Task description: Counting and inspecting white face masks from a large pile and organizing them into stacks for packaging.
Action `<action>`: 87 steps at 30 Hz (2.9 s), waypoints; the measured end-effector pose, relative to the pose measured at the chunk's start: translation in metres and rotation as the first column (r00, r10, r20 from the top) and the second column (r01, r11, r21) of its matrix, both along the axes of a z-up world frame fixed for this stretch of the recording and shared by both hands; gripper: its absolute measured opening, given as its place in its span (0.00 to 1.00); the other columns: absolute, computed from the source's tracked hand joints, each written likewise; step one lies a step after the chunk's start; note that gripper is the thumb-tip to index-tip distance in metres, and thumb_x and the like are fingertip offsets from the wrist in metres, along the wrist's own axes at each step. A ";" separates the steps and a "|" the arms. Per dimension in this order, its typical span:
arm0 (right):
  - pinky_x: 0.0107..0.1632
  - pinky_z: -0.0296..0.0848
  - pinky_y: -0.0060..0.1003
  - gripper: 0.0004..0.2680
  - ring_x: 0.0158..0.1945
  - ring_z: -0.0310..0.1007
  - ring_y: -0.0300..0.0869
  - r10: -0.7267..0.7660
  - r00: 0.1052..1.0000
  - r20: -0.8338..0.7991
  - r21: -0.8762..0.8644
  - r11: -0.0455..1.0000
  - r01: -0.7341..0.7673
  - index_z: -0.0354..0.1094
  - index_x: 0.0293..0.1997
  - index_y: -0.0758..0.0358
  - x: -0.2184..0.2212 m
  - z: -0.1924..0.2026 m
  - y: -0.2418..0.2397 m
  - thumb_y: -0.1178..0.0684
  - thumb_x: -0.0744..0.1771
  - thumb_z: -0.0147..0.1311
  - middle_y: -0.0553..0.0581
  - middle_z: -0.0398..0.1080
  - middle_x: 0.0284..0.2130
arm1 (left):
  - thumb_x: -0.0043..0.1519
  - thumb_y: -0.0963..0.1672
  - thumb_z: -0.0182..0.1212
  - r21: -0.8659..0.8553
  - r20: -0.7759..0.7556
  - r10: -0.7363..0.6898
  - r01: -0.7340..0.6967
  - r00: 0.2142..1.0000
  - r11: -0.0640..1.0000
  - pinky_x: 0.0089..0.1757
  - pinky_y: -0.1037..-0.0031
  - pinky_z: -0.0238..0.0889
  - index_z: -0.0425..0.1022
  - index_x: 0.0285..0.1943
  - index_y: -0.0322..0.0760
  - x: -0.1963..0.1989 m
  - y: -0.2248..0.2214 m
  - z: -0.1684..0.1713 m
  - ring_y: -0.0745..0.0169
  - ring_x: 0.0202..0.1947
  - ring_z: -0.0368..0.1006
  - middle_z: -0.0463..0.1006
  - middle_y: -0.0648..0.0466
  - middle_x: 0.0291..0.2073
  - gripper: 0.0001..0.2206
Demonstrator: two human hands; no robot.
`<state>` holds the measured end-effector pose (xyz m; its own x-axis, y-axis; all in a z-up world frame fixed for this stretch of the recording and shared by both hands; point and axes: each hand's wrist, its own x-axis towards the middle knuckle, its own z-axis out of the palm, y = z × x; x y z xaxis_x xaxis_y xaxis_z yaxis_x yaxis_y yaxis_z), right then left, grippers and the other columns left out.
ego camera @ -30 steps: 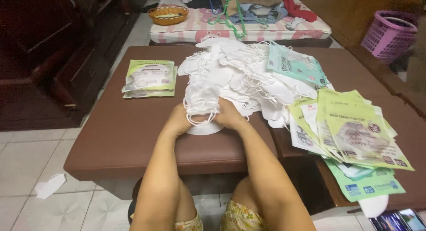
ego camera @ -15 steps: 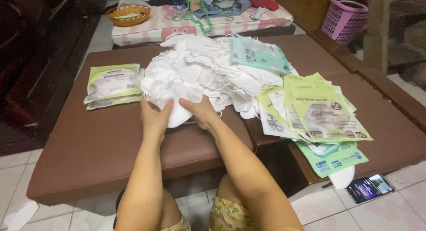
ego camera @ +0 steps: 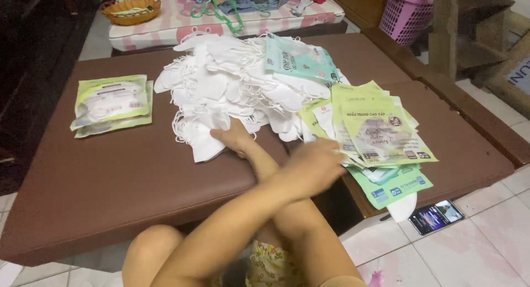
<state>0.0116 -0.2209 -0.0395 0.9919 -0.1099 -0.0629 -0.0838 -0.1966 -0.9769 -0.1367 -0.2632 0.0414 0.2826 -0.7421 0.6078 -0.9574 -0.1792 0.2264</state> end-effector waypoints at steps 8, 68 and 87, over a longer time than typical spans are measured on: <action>0.59 0.75 0.51 0.24 0.61 0.70 0.61 0.022 1.000 0.021 0.111 0.994 -0.024 0.64 0.66 0.70 -0.015 0.017 -0.004 0.53 0.63 0.64 0.74 0.71 0.55 | 0.53 0.35 0.65 0.302 0.091 -0.053 0.023 0.994 0.953 0.42 0.55 0.64 0.74 0.53 0.41 -0.011 -0.091 -0.012 0.39 0.48 0.71 0.71 0.41 0.56 0.19; 0.33 0.78 0.36 0.17 0.39 0.77 0.49 0.080 0.993 -0.082 0.397 0.917 -0.041 0.66 0.59 0.74 -0.004 0.021 -0.010 0.62 0.63 0.58 0.67 0.75 0.43 | 0.62 0.38 0.54 -0.811 -0.131 0.567 -0.417 0.813 0.410 0.41 0.66 0.66 0.70 0.46 0.34 0.205 0.148 0.118 0.54 0.35 0.73 0.77 0.50 0.36 0.05; 0.62 0.71 0.56 0.24 0.62 0.69 0.59 -0.367 0.927 0.076 -0.037 0.928 0.370 0.66 0.65 0.67 0.017 0.027 -0.008 0.50 0.62 0.63 0.70 0.72 0.54 | 0.68 0.47 0.54 0.413 -0.299 0.722 -0.598 0.624 0.687 0.48 0.58 0.72 0.82 0.49 0.34 0.087 0.302 -0.038 0.41 0.48 0.77 0.81 0.43 0.44 0.14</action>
